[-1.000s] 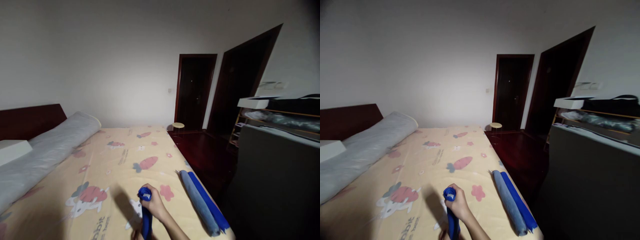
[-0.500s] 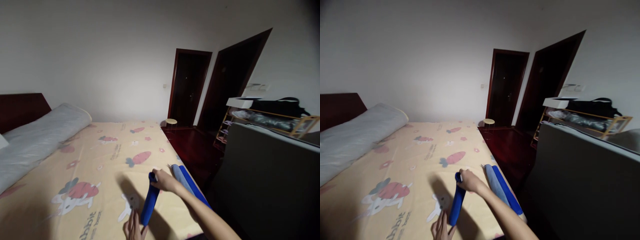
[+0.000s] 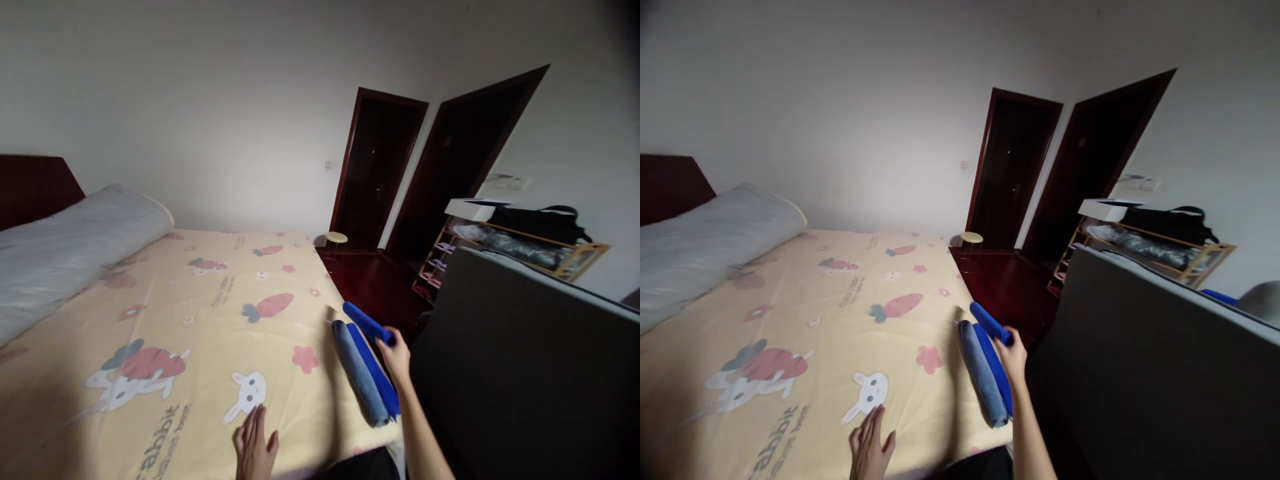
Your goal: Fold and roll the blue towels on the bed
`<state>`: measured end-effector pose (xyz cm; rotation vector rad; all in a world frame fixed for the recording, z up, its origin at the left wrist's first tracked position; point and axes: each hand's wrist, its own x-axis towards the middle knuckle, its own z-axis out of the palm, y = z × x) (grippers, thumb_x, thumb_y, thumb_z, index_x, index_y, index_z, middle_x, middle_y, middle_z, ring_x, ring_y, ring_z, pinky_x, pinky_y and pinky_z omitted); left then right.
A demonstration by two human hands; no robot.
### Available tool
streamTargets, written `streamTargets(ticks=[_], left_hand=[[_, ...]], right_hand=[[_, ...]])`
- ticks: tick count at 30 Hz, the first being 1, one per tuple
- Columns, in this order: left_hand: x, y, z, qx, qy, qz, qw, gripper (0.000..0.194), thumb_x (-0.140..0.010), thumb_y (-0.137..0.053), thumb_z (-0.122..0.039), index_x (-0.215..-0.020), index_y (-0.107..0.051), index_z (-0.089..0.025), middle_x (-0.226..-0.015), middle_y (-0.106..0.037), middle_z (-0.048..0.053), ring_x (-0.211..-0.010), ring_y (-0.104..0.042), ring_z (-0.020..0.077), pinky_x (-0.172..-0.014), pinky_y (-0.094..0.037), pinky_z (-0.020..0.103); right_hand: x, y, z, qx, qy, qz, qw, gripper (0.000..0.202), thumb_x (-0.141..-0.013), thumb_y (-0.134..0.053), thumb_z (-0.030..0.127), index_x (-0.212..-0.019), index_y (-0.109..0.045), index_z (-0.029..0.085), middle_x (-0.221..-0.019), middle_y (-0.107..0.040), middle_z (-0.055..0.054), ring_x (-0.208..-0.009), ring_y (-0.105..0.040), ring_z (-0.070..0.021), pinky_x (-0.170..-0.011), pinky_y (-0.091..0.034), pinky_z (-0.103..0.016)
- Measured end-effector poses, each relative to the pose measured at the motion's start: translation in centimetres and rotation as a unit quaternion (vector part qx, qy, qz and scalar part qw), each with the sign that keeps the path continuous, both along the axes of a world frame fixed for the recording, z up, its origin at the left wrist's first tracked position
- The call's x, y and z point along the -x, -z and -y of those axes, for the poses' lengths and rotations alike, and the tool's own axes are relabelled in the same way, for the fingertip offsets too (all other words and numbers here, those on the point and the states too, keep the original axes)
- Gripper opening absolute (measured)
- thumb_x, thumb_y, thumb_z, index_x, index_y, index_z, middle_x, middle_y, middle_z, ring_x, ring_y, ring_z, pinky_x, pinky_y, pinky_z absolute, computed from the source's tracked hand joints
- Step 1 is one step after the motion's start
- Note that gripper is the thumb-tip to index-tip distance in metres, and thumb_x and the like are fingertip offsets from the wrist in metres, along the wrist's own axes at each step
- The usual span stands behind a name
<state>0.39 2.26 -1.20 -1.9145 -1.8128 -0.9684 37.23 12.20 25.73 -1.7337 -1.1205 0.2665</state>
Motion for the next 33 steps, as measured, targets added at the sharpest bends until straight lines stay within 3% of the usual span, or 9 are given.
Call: streamTargets(ticks=[4, 7, 14, 17, 21, 24, 27, 31, 33], left_hand=[[0.1, -0.7, 0.2, -0.009, 0.009, -0.007, 1.000, 0.043, -0.082, -0.053, -0.027, -0.124, -0.059, -0.021, -0.124, -0.069, 0.009, -0.115, -0.061, 0.0231, -0.096, -0.035, 0.040], [0.1, -0.9, 0.2, -0.012, 0.006, -0.007, 1.000, 0.043, -0.082, -0.052, -0.026, -0.124, -0.059, -0.020, -0.124, -0.070, 0.009, -0.114, -0.061, 0.0228, -0.096, -0.035, 0.041], [-0.1, -1.2, 0.4, 0.008, 0.012, -0.002, 1.000, 0.042, -0.081, -0.051, -0.024, -0.122, -0.060, -0.020, -0.125, -0.069, 0.009, -0.116, -0.060, 0.0225, -0.097, -0.035, 0.040], [0.0, -1.3, 0.4, 0.009, 0.012, -0.003, 1.000, 0.041, -0.081, -0.051, -0.023, -0.121, -0.060, -0.020, -0.125, -0.069, 0.009, -0.115, -0.061, 0.0220, -0.096, -0.035, 0.040], [0.1, -1.4, 0.5, 0.002, 0.016, -0.010, 1.000, 0.041, -0.080, -0.051, -0.021, -0.119, -0.062, -0.020, -0.125, -0.069, 0.008, -0.115, -0.061, 0.0211, -0.096, -0.035, 0.039], [0.2, -1.4, 0.6, -0.001, 0.017, -0.013, 1.000, 0.040, -0.080, -0.051, -0.021, -0.118, -0.062, -0.021, -0.125, -0.069, 0.008, -0.115, -0.061, 0.0208, -0.095, -0.036, 0.038], [0.2, -1.4, 0.5, 0.005, 0.017, -0.012, 1.000, 0.040, -0.081, -0.051, -0.021, -0.119, -0.062, -0.022, -0.126, -0.069, 0.008, -0.115, -0.061, 0.0209, -0.096, -0.036, 0.038], [0.3, -1.1, 0.6, 0.007, 0.017, -0.011, 1.000, 0.041, -0.080, -0.051, -0.019, -0.120, -0.062, -0.022, -0.126, -0.068, 0.008, -0.116, -0.060, 0.0206, -0.096, -0.036, 0.038], [0.4, -1.0, 0.6, 0.012, 0.020, -0.011, 1.000, 0.042, -0.080, -0.052, -0.018, -0.121, -0.062, -0.022, -0.127, -0.068, 0.008, -0.117, -0.060, 0.0204, -0.097, -0.036, 0.037]], right_hand=[[1.1, 8.8, 4.0, 0.106, 0.129, -0.058, 0.984, 0.042, -0.066, -0.048, 0.042, -0.097, -0.059, 0.015, -0.085, -0.071, -0.012, -0.078, -0.068, -0.0288, -0.067, -0.054, -0.034], [0.9, 11.5, 4.6, 0.175, 0.177, -0.066, 0.966, 0.044, -0.071, -0.045, 0.040, -0.104, -0.058, 0.014, -0.093, -0.072, -0.015, -0.082, -0.070, -0.0282, -0.067, -0.055, -0.032], [-2.4, 11.5, 2.6, 0.296, 0.135, 0.027, 0.945, 0.055, -0.075, -0.049, 0.033, -0.129, -0.050, 0.020, -0.116, -0.067, -0.014, -0.103, -0.067, -0.0288, -0.081, -0.053, -0.036], [-2.9, 11.8, 2.2, 0.341, 0.080, 0.069, 0.934, 0.059, -0.071, -0.051, 0.025, -0.129, -0.052, 0.022, -0.113, -0.068, -0.011, -0.102, -0.067, -0.0266, -0.082, -0.052, -0.035], [-2.9, 12.5, 1.6, 0.390, 0.050, 0.132, 0.910, 0.058, -0.068, -0.054, 0.025, -0.125, -0.057, 0.017, -0.122, -0.062, -0.019, -0.117, -0.059, -0.0359, -0.093, -0.044, -0.050], [-2.6, 13.0, 0.8, 0.401, 0.035, 0.163, 0.901, 0.068, -0.074, -0.052, 0.035, -0.139, -0.044, 0.016, -0.138, -0.050, -0.023, -0.124, -0.052, -0.0384, -0.099, -0.037, -0.057], [-1.8, 13.9, 0.6, 0.405, 0.000, 0.172, 0.898, 0.082, -0.079, -0.048, 0.051, -0.151, -0.022, 0.023, -0.148, -0.040, -0.019, -0.125, -0.051, -0.0365, -0.098, -0.037, -0.057], [-1.4, 15.8, 1.2, 0.410, -0.027, 0.241, 0.879, 0.112, -0.062, -0.065, 0.058, -0.153, -0.008, 0.028, -0.157, -0.022, -0.018, -0.137, -0.033, -0.0434, -0.097, -0.034, -0.065], [-1.8, 16.4, 1.4, 0.423, -0.038, 0.259, 0.867, 0.121, -0.054, -0.070, 0.057, -0.153, -0.005, 0.031, -0.158, -0.018, -0.020, -0.135, -0.035, -0.0462, -0.094, -0.035, -0.066]])
